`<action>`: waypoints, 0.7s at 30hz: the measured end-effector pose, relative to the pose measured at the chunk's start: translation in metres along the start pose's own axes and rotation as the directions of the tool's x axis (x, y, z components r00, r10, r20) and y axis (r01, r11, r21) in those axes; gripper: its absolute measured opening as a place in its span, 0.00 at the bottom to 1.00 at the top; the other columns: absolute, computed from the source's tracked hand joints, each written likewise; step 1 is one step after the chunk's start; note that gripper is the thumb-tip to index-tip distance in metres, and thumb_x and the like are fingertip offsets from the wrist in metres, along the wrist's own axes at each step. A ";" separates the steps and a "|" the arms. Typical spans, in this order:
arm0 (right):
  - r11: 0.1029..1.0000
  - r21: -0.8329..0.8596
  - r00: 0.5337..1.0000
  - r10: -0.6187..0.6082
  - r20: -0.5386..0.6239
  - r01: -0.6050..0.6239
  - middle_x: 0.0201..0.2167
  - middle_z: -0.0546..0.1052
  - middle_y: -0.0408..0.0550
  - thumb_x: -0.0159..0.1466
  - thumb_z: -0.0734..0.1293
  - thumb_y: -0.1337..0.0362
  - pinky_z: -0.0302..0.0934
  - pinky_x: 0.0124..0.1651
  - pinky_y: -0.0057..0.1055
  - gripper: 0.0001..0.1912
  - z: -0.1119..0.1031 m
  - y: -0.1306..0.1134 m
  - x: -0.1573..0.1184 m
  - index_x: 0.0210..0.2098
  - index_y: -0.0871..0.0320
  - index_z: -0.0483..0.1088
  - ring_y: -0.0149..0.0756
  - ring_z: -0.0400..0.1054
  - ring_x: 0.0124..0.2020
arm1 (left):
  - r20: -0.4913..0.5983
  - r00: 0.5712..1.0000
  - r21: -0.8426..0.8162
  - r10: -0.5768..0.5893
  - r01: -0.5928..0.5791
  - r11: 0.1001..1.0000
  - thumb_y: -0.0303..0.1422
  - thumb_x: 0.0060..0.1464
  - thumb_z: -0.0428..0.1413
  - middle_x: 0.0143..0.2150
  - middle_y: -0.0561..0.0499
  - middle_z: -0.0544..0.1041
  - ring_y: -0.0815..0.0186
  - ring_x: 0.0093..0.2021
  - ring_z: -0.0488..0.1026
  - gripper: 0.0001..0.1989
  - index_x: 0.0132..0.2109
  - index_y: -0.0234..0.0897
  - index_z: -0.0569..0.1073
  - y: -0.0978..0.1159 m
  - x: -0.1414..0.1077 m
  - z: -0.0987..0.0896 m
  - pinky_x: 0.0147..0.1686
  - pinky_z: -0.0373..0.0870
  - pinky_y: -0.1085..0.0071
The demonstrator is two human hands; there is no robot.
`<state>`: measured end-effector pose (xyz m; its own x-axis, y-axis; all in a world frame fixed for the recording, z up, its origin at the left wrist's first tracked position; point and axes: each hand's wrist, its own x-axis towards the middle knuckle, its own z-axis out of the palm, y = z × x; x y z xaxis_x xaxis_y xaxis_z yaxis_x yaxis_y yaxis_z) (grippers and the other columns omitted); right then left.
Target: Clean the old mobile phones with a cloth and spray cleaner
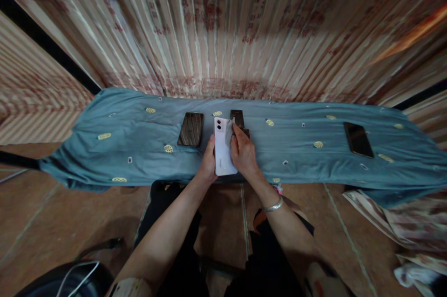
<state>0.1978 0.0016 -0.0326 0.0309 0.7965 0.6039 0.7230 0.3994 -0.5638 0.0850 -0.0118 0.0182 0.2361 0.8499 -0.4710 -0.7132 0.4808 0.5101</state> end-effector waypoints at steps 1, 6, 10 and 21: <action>1.000 0.000 1.000 -0.004 -0.001 0.004 0.60 0.76 0.65 0.73 0.52 0.64 0.66 0.65 0.51 0.25 0.001 -0.001 -0.001 0.65 0.68 0.65 0.48 0.71 0.62 | -0.007 1.000 -0.002 0.008 -0.008 1.000 0.41 0.71 0.44 0.48 0.43 0.85 0.57 0.51 0.81 0.27 0.67 0.32 0.70 0.001 0.000 0.000 0.56 0.74 0.65; 1.000 -0.019 1.000 -0.010 0.024 0.010 0.59 0.76 0.64 0.74 0.52 0.64 0.67 0.64 0.50 0.25 0.001 -0.006 -0.004 0.65 0.65 0.65 0.48 0.72 0.61 | 0.001 0.998 -0.032 0.061 -0.061 0.998 0.41 0.71 0.43 0.50 0.43 0.84 0.57 0.54 0.80 0.27 0.68 0.30 0.69 0.004 0.002 0.003 0.59 0.72 0.65; 0.998 -0.036 0.998 -0.045 0.049 0.046 0.59 0.76 0.64 0.75 0.52 0.63 0.67 0.64 0.50 0.25 0.001 -0.010 -0.006 0.66 0.65 0.64 0.48 0.72 0.59 | 0.011 0.997 -0.063 0.079 -0.078 0.995 0.41 0.71 0.42 0.51 0.44 0.84 0.58 0.55 0.80 0.27 0.67 0.32 0.70 0.008 0.002 0.003 0.59 0.71 0.67; 0.995 -0.017 0.984 -0.095 0.152 0.099 0.58 0.77 0.63 0.74 0.53 0.67 0.68 0.63 0.49 0.25 -0.008 -0.026 -0.021 0.66 0.64 0.64 0.47 0.72 0.59 | -0.031 0.995 -0.064 0.094 -0.096 0.993 0.44 0.70 0.43 0.43 0.42 0.86 0.57 0.46 0.83 0.27 0.62 0.30 0.74 0.021 0.009 -0.006 0.50 0.78 0.67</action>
<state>0.1843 -0.0287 -0.0258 -0.1429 0.8145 0.5623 0.7342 0.4682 -0.4917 0.0679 0.0052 0.0201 0.1477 0.8842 -0.4431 -0.7731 0.3826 0.5059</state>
